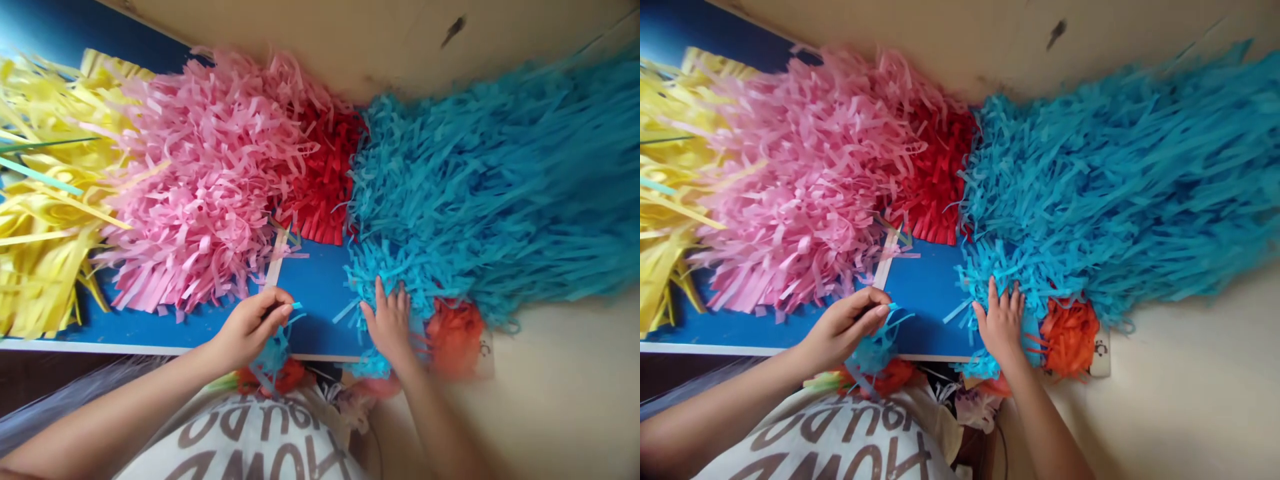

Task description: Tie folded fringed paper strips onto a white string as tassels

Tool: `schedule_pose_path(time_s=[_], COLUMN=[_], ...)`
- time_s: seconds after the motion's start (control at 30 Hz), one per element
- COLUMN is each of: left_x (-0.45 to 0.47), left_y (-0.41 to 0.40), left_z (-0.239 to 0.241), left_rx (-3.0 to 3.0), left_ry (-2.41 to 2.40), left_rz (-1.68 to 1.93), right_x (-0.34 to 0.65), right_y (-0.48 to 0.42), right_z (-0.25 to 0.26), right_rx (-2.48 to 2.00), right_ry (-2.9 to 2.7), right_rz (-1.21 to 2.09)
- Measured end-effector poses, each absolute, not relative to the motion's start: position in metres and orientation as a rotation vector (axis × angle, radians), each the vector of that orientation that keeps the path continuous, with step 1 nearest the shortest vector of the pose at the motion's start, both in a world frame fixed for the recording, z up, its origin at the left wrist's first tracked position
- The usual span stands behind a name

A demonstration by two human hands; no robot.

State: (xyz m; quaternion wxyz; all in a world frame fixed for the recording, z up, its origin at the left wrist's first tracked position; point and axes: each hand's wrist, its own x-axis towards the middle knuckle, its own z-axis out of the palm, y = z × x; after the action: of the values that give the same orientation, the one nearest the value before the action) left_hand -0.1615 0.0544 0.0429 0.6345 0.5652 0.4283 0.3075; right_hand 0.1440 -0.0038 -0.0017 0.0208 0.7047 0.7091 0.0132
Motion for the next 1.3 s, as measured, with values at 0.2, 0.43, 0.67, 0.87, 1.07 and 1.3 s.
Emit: schedule_pose_path(time_s=[0.2,0.43,0.67,0.87,1.07,1.3], left_x=[-0.154,-0.155,-0.160,-0.160,-0.164,-0.170], left_y=[0.058,0.054,0.057,0.061,0.054,0.050], left_z=[0.043,0.041,0.040,0.041,0.040,0.029], left_rx=[1.367,1.338,1.354,1.386,1.349,1.303], left_ry=[0.957,0.999,1.001,0.988,0.990,1.041], left_rz=[0.667,0.631,0.623,0.632,0.622,0.577], right_x=[0.163,0.239,0.193,0.135,0.163,0.178], right_y=[0.064,0.127,0.066,0.112,0.248,0.279], right_z=[-0.010,-0.011,0.034,0.043,0.025,0.023], right_rx=[2.164,2.304,2.185,2.061,2.136,2.505], right_ry=[2.199,1.976,2.197,2.374,2.243,2.264], right_rz=[0.033,-0.040,0.260,0.117,-0.223,-0.469])
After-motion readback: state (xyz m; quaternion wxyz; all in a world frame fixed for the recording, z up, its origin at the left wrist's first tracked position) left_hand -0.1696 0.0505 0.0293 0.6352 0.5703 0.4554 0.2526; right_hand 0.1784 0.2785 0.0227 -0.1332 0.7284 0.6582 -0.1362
